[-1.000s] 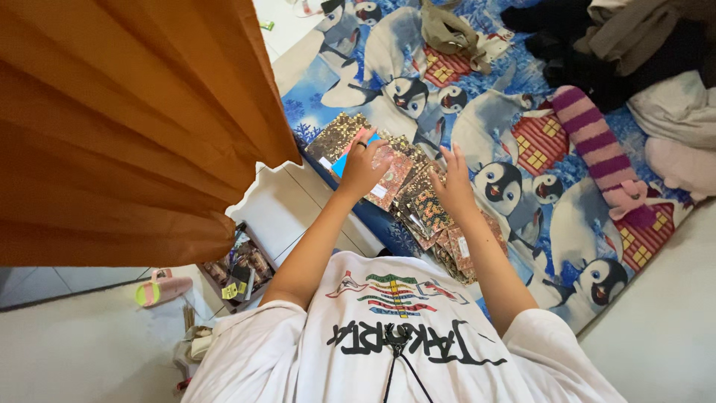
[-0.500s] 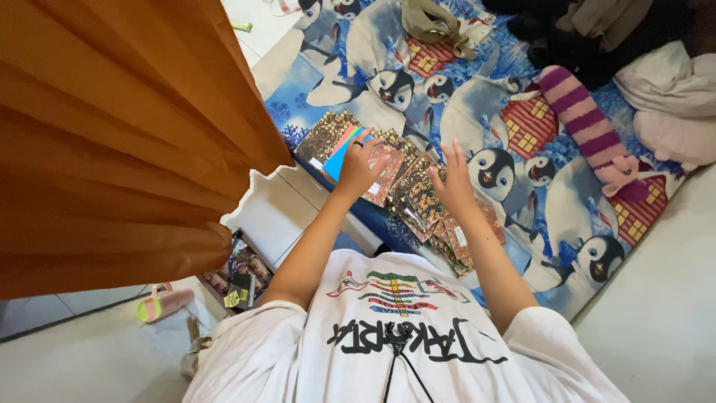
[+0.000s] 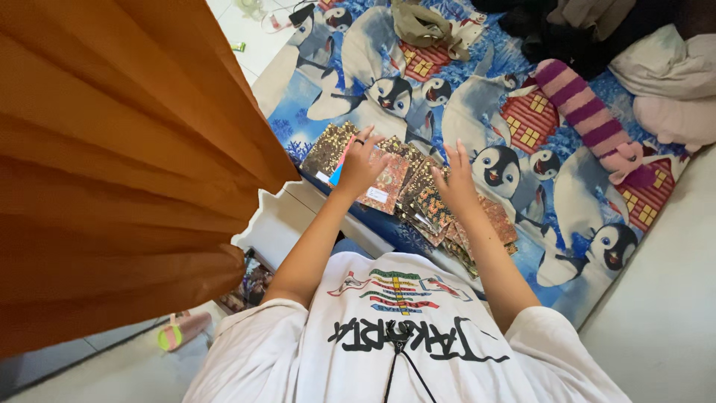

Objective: The person repeatedly picks up patterned fabric pieces from a bed, carries them to a nearby storage area, and places them into a brown crate. The person returns to the bed to repeat the process with additional fabric pieces.

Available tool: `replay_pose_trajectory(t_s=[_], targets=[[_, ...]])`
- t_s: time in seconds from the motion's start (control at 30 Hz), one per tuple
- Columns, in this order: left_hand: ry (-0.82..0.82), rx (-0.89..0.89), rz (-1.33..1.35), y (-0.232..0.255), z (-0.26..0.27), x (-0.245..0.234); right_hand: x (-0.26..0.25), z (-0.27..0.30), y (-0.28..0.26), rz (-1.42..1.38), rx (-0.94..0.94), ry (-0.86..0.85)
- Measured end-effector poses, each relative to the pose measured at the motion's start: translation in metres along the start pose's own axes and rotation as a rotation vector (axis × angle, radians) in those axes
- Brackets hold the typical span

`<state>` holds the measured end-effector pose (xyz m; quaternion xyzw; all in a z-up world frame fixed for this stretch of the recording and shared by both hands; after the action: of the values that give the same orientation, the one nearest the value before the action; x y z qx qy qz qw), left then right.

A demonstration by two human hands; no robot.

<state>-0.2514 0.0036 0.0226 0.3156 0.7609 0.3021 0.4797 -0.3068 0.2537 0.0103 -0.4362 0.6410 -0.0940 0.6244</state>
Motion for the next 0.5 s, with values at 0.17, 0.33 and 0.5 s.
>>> replay_pose_trajectory(t_s=[0.17,0.33,0.5], targets=[[-0.037,0.000,-0.011,-0.011,-0.008,-0.015,0.006,-0.006,-0.017,-0.029,0.015,-0.002],[-0.067,0.000,-0.014,-0.024,-0.012,-0.022,0.015,-0.009,-0.029,-0.028,0.064,0.005],[-0.095,0.015,-0.004,-0.033,-0.015,-0.027,0.026,-0.015,-0.035,-0.012,0.039,0.046]])
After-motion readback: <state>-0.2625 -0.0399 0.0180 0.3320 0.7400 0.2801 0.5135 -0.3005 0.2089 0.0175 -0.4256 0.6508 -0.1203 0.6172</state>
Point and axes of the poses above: each hand's wrist, its own z-axis away from the middle knuckle, its own x-axis out of the palm, y = z × x, the point moved 6 cm from there along -z, towards the middle knuckle, and after that the axes turned 2 degrees about x, right-handed, at the moved point
